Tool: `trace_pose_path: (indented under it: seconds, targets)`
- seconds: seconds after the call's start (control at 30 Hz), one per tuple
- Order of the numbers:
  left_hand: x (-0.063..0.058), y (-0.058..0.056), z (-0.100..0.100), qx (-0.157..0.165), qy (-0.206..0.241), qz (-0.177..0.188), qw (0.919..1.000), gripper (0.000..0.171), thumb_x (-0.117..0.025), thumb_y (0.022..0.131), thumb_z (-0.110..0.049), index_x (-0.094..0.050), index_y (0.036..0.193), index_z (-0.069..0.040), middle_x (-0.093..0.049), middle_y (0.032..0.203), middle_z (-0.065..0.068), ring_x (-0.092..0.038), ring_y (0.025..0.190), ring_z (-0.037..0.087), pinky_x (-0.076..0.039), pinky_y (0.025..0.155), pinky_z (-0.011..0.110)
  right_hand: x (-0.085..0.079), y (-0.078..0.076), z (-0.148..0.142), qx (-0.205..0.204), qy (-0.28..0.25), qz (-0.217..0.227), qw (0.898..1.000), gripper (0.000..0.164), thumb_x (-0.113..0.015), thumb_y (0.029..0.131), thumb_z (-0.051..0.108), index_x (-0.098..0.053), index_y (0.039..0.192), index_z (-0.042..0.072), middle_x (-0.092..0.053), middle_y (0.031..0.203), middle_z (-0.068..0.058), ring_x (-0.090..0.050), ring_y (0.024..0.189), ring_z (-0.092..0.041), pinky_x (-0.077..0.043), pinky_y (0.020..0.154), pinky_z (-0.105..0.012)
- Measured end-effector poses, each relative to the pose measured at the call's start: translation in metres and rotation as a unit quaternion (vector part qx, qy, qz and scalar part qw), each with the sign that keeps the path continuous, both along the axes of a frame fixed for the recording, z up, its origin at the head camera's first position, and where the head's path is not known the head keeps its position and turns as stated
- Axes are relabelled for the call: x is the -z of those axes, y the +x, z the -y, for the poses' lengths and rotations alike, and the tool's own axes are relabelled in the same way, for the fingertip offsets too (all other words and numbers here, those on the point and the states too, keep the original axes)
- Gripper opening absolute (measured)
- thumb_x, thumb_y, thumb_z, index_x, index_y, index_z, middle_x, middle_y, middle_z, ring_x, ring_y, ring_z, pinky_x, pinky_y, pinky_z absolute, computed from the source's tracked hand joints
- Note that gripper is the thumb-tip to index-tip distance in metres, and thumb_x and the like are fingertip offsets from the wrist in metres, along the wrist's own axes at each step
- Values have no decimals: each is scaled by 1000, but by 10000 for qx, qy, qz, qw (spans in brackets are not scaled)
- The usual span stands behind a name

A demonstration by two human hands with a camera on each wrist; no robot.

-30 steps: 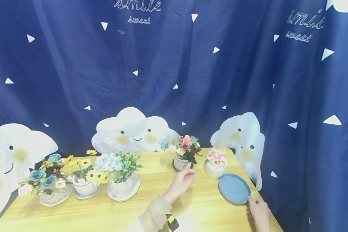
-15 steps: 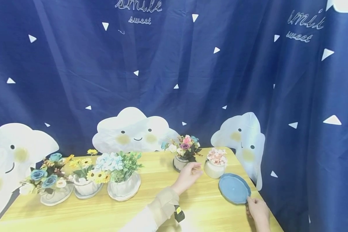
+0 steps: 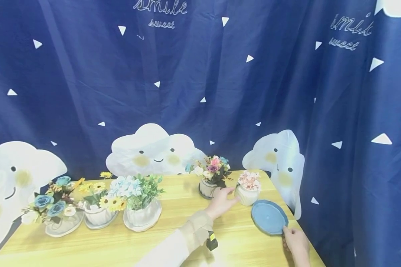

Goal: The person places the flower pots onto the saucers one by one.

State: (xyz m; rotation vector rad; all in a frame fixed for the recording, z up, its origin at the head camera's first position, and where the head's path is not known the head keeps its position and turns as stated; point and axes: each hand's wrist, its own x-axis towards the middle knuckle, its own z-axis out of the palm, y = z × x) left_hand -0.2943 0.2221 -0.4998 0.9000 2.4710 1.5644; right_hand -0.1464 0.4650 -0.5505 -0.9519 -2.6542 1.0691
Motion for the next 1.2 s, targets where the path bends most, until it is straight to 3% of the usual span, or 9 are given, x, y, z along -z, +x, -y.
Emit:
trace_pose_path:
  seconds: [0.33, 0.47, 0.53, 0.7, 0.93, 1.07, 1.2]
  targets:
    - [8, -5, -18, 55, -98, -22, 9999, 48, -72, 85, -21, -61, 129, -5, -69, 121, 10, -65, 113, 21, -51, 99, 25, 0, 1, -2, -66, 23, 54, 10000, 41, -44, 95, 29, -61, 67, 4, -55, 52, 5, -53, 48, -10, -46, 47, -25]
    - [11, -9, -22, -88, -217, -179, 9996, 44, -74, 83, -22, -64, 123, -6, -72, 112, 8, -68, 102, 18, -53, 92, 23, 2, 0, 0, -95, -20, 29, 9999, 40, -45, 95, 28, -60, 68, 3, -56, 53, 5, -54, 49, -10, -47, 48, -25]
    - [13, -11, -25, -166, -239, -84, 9995, 45, -76, 81, -22, -64, 121, -6, -72, 110, 7, -67, 99, 15, -53, 91, 24, 2, -1, 0, -98, -46, 8, 9999, 40, -45, 96, 28, -60, 68, 3, -56, 54, 5, -54, 49, -11, -47, 47, -26]
    - [17, -12, -35, -380, -295, 374, 9981, 60, -78, 77, -24, -57, 131, -7, -66, 121, 9, -64, 108, 18, -52, 98, 31, 0, 0, 1, -38, -93, 50, 9999, 39, -44, 94, 28, -58, 67, 5, -55, 54, 4, -53, 50, -11, -47, 48, -26]
    - [17, -8, -42, -638, -643, 281, 9955, 76, -80, 76, -27, -48, 140, -4, -60, 132, 13, -60, 118, 25, -49, 105, 34, 2, 2, -1, -98, -56, 129, 9999, 39, -42, 93, 29, -57, 65, 7, -55, 53, 5, -53, 50, -11, -46, 49, -26]
    - [20, -12, -45, -723, -815, 180, 9939, 81, -80, 74, -28, -45, 142, -3, -57, 135, 13, -58, 121, 25, -47, 106, 32, 1, 2, -1, -105, -95, 76, 9999, 39, -42, 93, 29, -58, 66, 6, -55, 54, 5, -54, 50, -11, -48, 48, -25]
    - [24, -16, -51, -778, -895, 319, 9924, 86, -79, 72, -28, -40, 145, -2, -52, 141, 15, -55, 126, 28, -46, 108, 34, -1, 1, 0, -95, -142, 47, 9998, 38, -42, 92, 29, -58, 66, 5, -55, 54, 4, -54, 51, -11, -48, 48, -25]
